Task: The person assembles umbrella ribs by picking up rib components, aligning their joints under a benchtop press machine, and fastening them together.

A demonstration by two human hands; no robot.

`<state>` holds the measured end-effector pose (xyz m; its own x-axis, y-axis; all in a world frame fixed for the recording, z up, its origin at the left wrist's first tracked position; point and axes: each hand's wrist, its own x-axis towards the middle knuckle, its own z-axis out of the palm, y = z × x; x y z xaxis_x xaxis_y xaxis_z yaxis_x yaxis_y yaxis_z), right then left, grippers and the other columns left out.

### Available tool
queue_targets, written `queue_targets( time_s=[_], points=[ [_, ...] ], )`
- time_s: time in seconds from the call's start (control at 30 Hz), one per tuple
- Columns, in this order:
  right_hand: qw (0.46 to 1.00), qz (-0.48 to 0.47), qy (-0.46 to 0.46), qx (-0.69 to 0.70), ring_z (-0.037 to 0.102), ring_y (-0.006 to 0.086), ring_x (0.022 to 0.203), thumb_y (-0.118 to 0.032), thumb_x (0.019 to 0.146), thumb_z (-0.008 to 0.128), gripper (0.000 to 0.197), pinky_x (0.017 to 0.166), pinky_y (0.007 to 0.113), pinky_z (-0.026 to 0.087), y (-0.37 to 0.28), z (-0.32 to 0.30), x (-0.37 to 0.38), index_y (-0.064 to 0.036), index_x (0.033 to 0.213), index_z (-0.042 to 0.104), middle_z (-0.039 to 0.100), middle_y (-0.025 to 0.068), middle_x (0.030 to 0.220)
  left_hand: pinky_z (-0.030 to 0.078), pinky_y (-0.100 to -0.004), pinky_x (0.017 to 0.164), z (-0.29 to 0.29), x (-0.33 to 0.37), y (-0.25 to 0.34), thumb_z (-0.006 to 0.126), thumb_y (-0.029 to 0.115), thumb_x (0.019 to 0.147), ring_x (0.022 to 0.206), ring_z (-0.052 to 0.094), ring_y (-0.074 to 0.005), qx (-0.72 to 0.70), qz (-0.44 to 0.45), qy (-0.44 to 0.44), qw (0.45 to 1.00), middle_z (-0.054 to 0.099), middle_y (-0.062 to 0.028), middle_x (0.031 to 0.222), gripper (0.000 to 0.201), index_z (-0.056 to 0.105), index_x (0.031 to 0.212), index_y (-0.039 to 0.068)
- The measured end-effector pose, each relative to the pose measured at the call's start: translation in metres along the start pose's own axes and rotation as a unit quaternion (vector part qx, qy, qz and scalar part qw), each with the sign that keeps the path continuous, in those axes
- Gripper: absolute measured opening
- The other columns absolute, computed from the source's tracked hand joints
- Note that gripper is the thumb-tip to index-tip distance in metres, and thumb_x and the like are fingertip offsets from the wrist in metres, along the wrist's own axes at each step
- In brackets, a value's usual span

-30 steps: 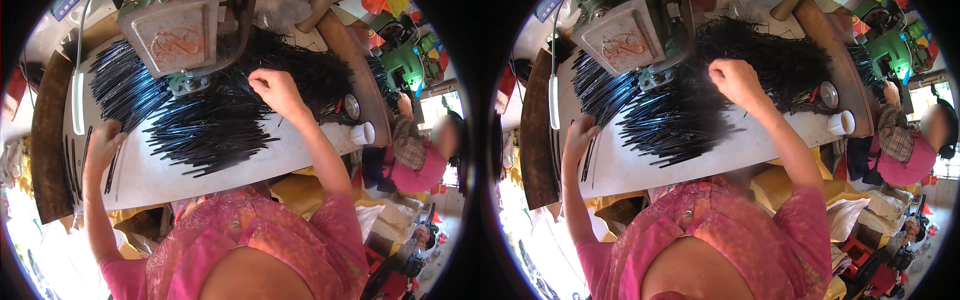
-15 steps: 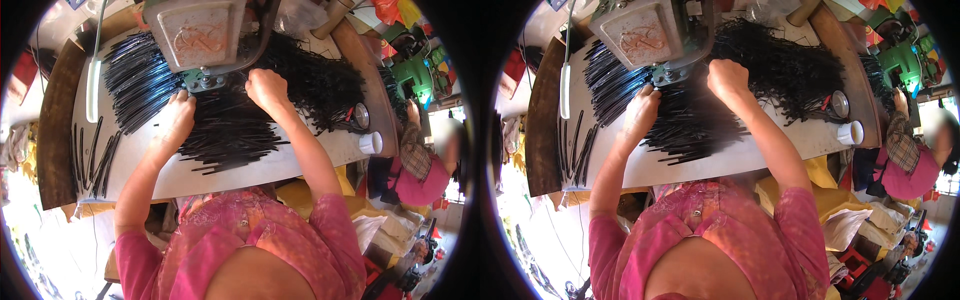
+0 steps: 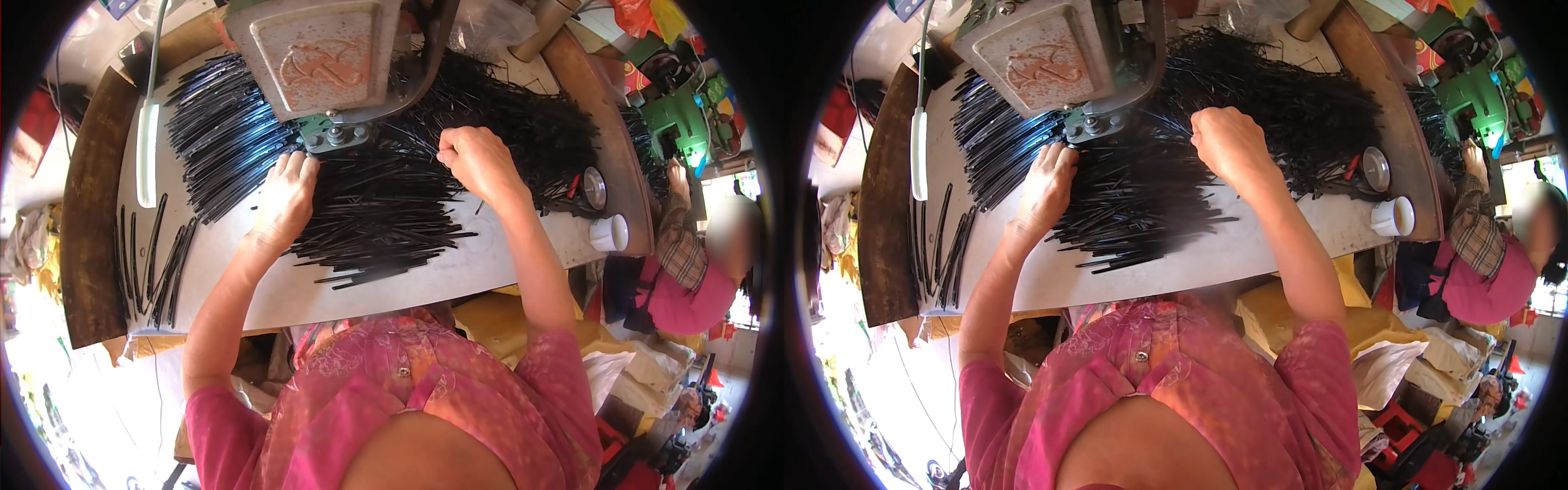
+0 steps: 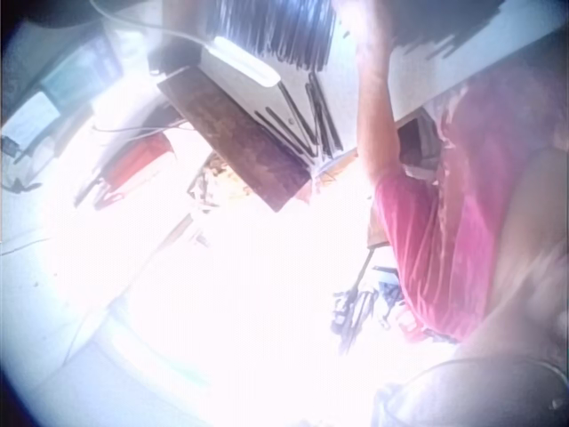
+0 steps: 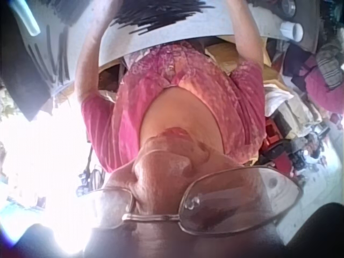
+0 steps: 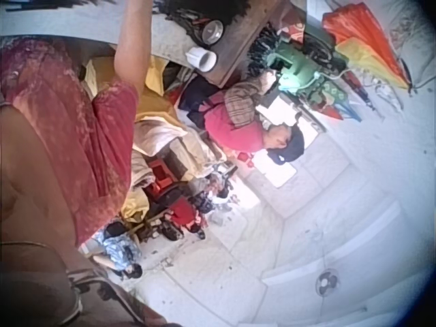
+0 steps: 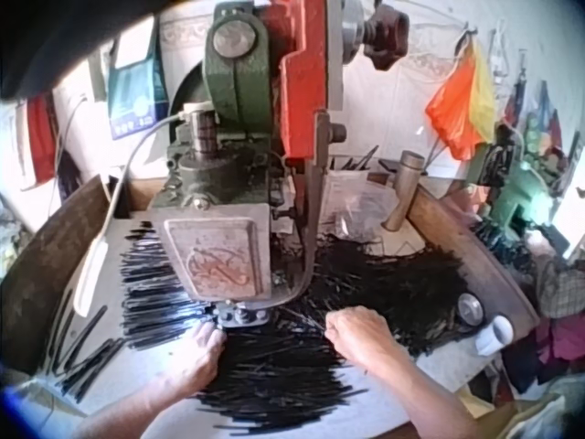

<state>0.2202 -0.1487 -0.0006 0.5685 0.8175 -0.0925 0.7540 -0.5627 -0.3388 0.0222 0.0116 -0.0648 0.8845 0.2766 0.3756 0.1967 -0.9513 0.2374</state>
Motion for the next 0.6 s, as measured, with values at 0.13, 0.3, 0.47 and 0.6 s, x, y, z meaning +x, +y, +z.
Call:
queue_targets(
  time_s=[0.13,0.3,0.47,0.6],
  points=[
    [0.999,-0.022,-0.008,-0.022,0.057,0.0333,0.072,-0.012,0.077,0.057,0.011,0.067,0.039,0.044,0.004,0.003,-0.001,-0.0023,0.08,0.058,0.059,0.0172,0.069,0.041,-0.0362,0.067,-0.002,-0.001,-0.003,0.053,-0.004,0.072,0.075,0.047,-0.0306,-0.015,0.041,0.019,0.999,0.047,-0.0138,0.078,0.015,0.054,0.086,0.0],
    [0.999,-0.018,0.037,-0.008,0.057,0.0343,0.072,-0.007,0.075,0.054,0.006,0.065,0.04,0.044,0.01,0.002,-0.007,-0.0014,0.078,0.055,0.058,0.0177,0.069,0.043,-0.0368,0.056,-0.003,-0.005,-0.016,0.056,0.001,0.071,0.064,0.05,-0.0279,-0.016,-0.061,0.098,0.993,0.048,-0.0095,0.066,0.008,0.058,0.078,0.004],
    [0.997,-0.034,0.061,0.018,0.058,0.0354,0.07,-0.003,0.071,0.052,0.006,0.065,0.04,0.046,0.002,0.0,-0.007,0.0016,0.074,0.054,0.058,0.0185,0.068,0.044,-0.0355,0.057,0.0,-0.002,-0.016,0.058,0.005,0.071,0.067,0.051,-0.0265,0.026,-0.114,0.037,0.992,0.049,-0.0096,0.068,0.01,0.061,0.079,0.006],
    [0.98,-0.067,0.021,0.186,0.054,0.0224,0.059,-0.003,0.073,0.053,0.009,0.057,0.031,0.044,-0.001,0.014,-0.001,0.0023,0.08,0.054,0.057,0.0123,0.065,0.043,-0.0354,0.058,0.003,-0.003,-0.018,0.059,0.002,0.069,0.069,0.051,-0.0252,0.005,-0.072,0.089,0.993,0.049,-0.0093,0.072,0.009,0.059,0.078,0.004]
  ],
)
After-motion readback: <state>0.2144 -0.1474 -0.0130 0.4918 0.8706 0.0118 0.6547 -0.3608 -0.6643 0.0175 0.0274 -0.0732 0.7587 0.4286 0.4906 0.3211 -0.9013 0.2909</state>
